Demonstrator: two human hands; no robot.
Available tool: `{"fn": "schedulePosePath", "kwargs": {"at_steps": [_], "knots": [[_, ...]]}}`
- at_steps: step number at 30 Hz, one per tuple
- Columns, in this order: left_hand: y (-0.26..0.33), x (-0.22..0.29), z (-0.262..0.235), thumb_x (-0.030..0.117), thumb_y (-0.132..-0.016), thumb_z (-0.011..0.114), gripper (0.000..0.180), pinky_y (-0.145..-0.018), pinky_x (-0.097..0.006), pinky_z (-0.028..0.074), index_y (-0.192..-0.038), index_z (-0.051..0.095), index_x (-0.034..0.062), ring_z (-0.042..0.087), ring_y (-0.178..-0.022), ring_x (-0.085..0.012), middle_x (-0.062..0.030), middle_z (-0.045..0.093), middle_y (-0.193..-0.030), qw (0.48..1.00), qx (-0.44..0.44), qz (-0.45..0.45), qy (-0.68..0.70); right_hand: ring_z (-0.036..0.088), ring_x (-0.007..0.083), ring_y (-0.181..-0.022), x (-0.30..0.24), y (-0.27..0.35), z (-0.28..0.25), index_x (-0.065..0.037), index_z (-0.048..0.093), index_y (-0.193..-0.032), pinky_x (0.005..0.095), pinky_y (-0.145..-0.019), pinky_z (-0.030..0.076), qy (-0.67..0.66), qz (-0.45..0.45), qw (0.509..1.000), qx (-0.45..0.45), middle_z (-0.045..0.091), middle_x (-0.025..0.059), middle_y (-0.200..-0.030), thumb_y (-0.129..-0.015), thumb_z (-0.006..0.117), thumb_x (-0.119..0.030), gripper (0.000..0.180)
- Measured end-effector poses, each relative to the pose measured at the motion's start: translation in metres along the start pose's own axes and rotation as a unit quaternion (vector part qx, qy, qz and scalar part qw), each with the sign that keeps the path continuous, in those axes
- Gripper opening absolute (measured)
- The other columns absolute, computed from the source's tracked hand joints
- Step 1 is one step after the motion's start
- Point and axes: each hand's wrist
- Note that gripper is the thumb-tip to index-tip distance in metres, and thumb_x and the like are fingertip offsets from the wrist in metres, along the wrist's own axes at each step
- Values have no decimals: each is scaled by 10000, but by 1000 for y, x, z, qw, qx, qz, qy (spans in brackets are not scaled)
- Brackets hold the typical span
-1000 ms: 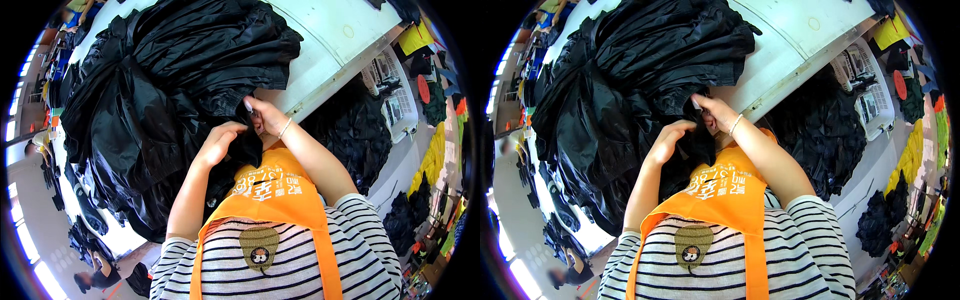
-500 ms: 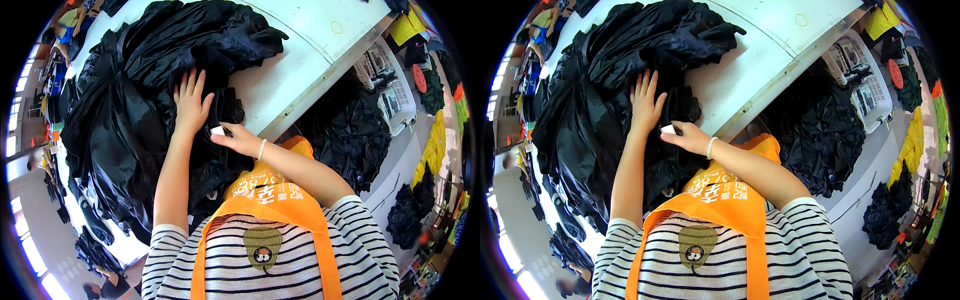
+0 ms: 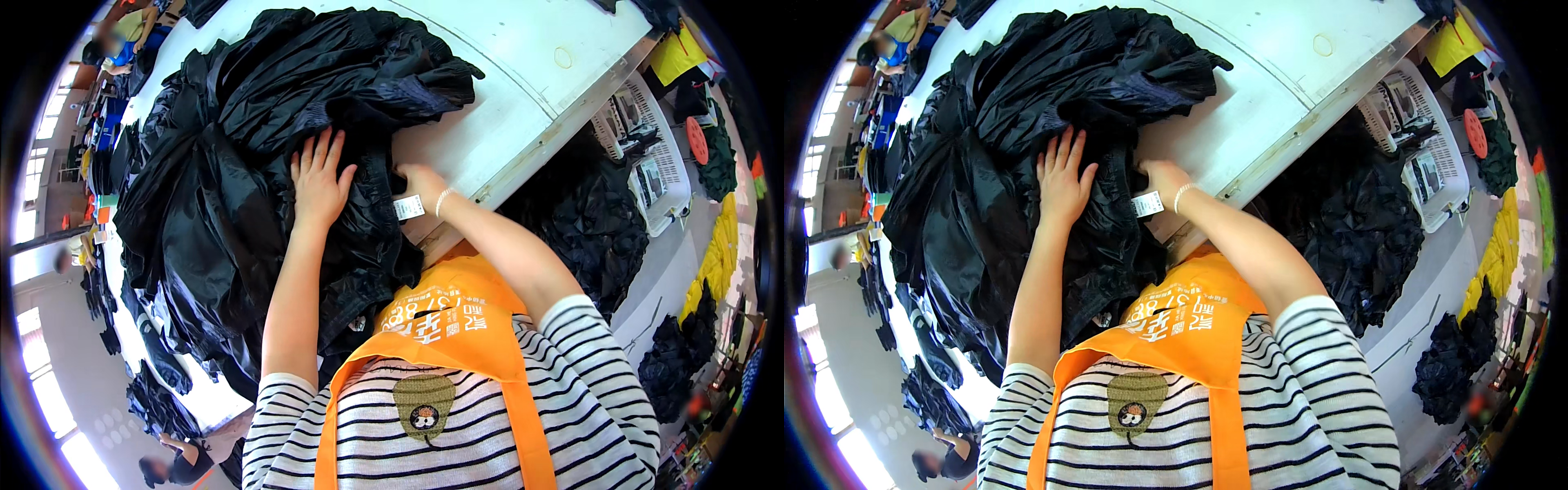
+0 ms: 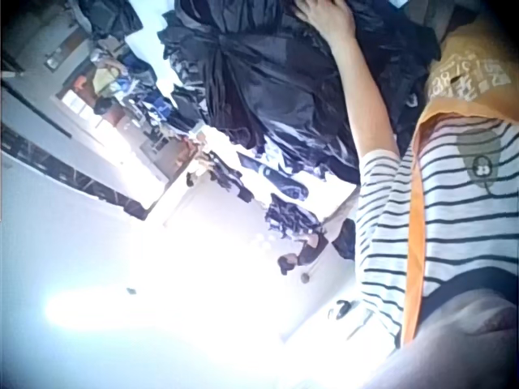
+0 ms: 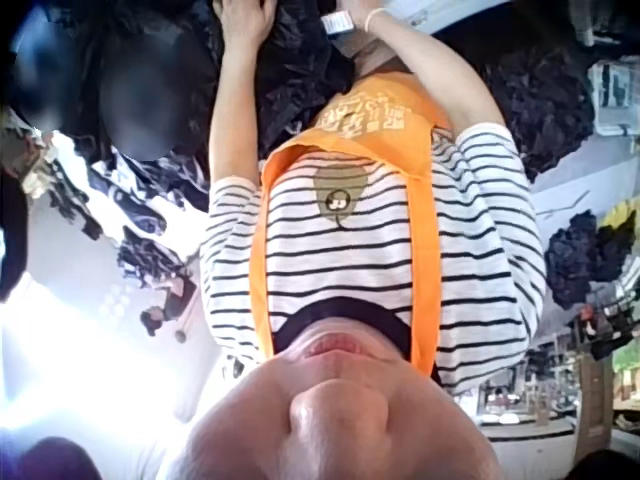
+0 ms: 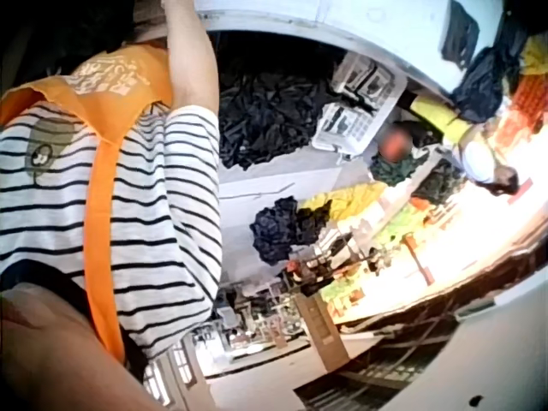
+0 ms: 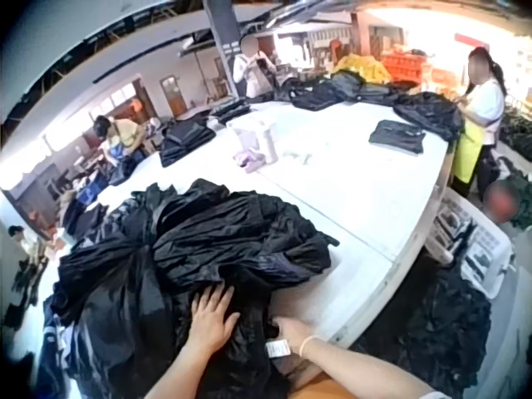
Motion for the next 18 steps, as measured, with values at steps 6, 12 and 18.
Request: {"fn": "schedulePosePath", "kwargs": {"at_steps": [6, 12, 18], "knots": [[-2, -18, -15, 272, -879, 572, 532, -1065, -495, 269, -1386, 436, 188, 395, -1266, -330, -56, 421, -1419, 999, 28, 3, -30, 612, 120, -704, -33, 102, -57, 23, 636, -903, 289, -668, 489, -253, 31, 950, 182, 651, 110, -738, -681, 736, -41, 252], [10, -41, -19, 241, -852, 597, 529, -1047, -486, 286, -1363, 470, 191, 444, -1180, -330, -91, 509, -1279, 999, 28, 7, -40, 554, 52, -709, -91, 121, -135, 19, 626, -804, 237, -645, 474, -223, -34, 954, 196, 633, 11, -751, -689, 708, 79, 153], [6, -35, 0, 252, -823, 629, 425, -1062, -480, 241, -1229, 560, 144, 425, -1201, -299, -48, 519, -1254, 1000, 23, 7, 10, 573, 192, -854, 108, 66, -95, 34, 548, -1093, 310, -712, 481, -170, 226, 938, 202, 610, 141, -1007, -687, 804, -173, 522]]}}
Point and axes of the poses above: each hand's wrist, its own y-axis away from the middle knuckle, its own z-axis out of the palm, x = y × z
